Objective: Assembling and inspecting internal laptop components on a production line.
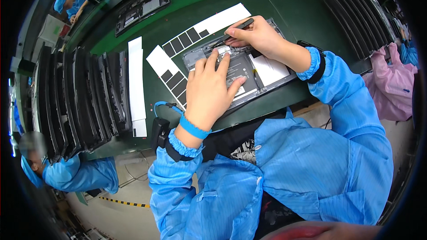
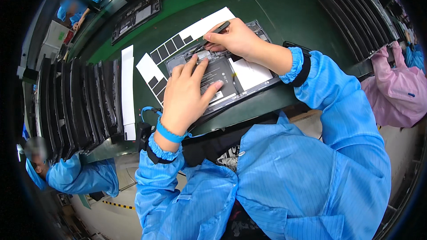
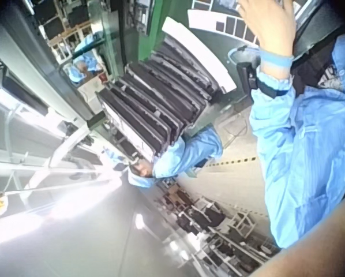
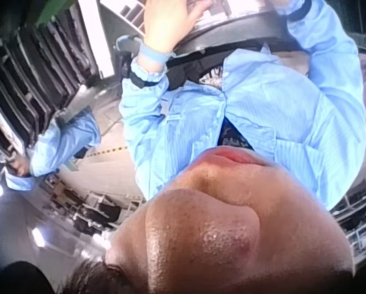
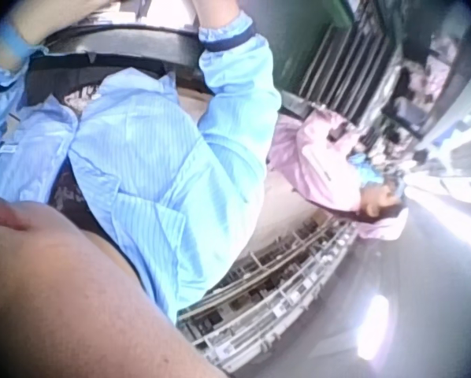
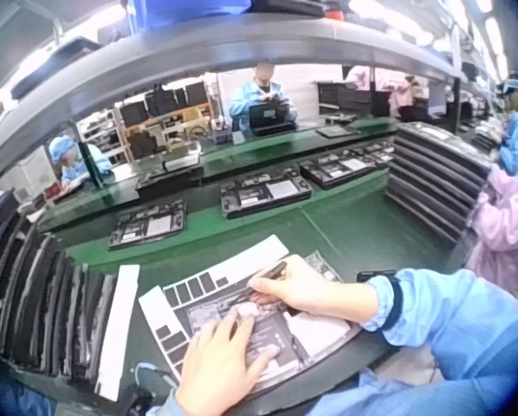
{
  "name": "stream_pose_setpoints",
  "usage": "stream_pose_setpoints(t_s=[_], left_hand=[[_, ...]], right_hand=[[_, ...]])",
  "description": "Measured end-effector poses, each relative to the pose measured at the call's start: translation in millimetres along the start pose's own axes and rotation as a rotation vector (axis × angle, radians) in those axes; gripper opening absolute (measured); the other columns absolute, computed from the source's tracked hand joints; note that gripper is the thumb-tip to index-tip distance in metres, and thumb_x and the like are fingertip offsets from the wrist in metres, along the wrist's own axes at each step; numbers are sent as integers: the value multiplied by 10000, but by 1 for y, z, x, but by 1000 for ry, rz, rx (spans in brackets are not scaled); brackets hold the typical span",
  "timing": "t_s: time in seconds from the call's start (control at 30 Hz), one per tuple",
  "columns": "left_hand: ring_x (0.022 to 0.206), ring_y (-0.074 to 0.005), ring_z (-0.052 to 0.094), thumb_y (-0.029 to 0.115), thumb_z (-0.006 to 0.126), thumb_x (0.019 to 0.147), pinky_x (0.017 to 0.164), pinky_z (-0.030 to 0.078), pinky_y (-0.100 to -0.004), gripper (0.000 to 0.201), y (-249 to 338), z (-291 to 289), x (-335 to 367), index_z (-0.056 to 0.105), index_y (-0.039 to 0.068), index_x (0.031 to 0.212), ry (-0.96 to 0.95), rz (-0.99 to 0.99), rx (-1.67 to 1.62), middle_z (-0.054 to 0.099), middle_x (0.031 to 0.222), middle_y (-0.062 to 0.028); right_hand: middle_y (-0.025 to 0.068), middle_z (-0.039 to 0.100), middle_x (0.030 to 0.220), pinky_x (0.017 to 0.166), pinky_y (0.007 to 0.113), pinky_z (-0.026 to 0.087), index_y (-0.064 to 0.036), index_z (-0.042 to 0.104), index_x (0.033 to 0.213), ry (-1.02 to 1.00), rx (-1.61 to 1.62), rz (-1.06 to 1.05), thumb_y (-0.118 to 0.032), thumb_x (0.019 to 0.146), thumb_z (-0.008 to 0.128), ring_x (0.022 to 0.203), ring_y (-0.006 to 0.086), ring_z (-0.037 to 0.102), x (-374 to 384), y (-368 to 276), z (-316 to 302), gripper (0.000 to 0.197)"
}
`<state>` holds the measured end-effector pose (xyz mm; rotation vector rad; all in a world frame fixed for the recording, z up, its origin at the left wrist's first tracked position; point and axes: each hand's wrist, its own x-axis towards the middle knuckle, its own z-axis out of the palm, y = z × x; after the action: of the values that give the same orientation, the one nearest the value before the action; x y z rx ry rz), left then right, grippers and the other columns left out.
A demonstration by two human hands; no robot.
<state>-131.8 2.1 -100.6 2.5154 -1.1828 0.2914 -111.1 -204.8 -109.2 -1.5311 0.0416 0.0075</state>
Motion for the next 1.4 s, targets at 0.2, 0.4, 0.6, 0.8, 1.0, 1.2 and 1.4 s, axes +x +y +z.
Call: stream_pose_setpoints(t_s=[0.2,0.4,0.6,0.8,1.0,1.2,1.4], left_hand=[[1114,-348,486,393,640,804,863,434,-430,598,3,19,-5,542,22,1262,65,5,140,491,1327,-219],[1107,-339,512,362,665,784,891,438,-432,530,-13,5,2,575,5,1166,30,-19,-15,544,1263,-206],[983,-378,582,232,659,840,862,464,-439,352,-88,-29,-47,616,-16,1086,342,-435,-10,629,1088,-202],[1272,-307,445,380,621,853,981,365,-458,539,-87,8,-61,549,35,1262,116,-458,166,514,1351,-126],[1268,-306,454,393,605,862,993,366,-453,542,-85,4,-62,554,42,1271,117,-464,178,517,1355,-126],[1265,-313,453,392,581,874,997,359,-456,531,-85,4,-64,549,45,1274,109,-459,242,515,1354,-122],[1267,-323,446,387,566,890,1004,363,-456,540,-84,8,-59,527,21,1285,86,-446,249,510,1352,-139]], right_hand=[[123,687,928,773,261,532,43,664,1045,37,-202,-210,-153,892,644,867,142,651,-2,6,3,250],[92,698,909,713,258,507,24,678,1041,64,-326,-318,-187,888,649,799,112,630,1,-13,14,263],[106,697,782,647,287,502,-4,708,936,-59,-408,-298,-271,839,674,695,147,644,40,-39,70,286],[168,691,764,670,323,523,7,714,851,-38,-687,-457,-247,769,683,701,248,675,73,3,118,269],[160,691,754,651,328,515,4,720,841,-73,-659,-348,-217,747,674,680,243,668,75,5,118,245],[163,694,776,651,323,511,-6,728,872,-122,-635,-379,-217,766,694,682,231,659,70,8,122,239],[128,703,778,636,274,509,39,710,899,-159,-385,-352,-181,794,700,689,142,650,70,9,114,244]])
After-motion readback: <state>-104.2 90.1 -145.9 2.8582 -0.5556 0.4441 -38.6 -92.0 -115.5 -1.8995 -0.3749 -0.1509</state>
